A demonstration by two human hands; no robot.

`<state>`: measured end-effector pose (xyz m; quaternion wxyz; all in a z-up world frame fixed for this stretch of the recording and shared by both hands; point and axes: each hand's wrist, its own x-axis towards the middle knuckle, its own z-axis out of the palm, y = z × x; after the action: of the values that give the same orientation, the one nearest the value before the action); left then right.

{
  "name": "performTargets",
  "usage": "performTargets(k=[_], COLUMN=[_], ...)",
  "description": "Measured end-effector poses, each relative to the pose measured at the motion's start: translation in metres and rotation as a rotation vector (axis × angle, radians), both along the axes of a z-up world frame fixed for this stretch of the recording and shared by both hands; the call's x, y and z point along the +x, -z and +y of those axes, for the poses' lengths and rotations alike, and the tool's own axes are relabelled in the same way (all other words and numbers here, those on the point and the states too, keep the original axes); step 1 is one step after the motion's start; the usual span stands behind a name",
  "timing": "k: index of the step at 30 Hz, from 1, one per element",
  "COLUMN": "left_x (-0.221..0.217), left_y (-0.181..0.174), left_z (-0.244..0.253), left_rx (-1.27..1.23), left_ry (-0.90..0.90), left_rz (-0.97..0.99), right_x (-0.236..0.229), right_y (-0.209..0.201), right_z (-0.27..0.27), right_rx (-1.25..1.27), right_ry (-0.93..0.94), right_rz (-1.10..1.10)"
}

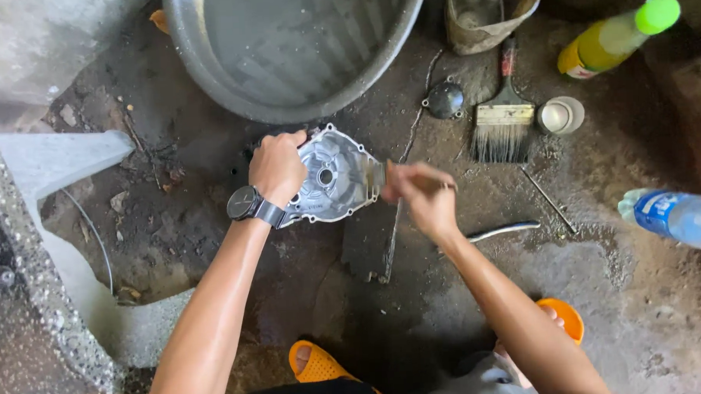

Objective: Cleaning motorcycle engine casing components with a brush and water.

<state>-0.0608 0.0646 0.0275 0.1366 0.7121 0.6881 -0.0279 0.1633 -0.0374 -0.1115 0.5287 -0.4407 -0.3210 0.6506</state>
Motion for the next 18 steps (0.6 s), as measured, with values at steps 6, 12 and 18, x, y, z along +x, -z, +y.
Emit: performTargets(k=[6,12,18], left_x=[-0.002,-0.017,-0.014], left_y=[-0.004,0.004,0.002], left_z=[0.002,0.005,0.006], left_rx=[-0.019,-0.011,-0.022], left_ry=[-0.008,0.048,0.042], left_rz=[-0.023,-0.047,-0.061], right_x=[0.015,0.009,0.001], right_y=[0.006,0.012,0.009], right_z=[-0.023,-0.014,0.005], right_rx=[0.091,0.073,0.171], right_ry=[-0.086,0.11,0.102], right_rz=[-0.201,-0.141,-0.116])
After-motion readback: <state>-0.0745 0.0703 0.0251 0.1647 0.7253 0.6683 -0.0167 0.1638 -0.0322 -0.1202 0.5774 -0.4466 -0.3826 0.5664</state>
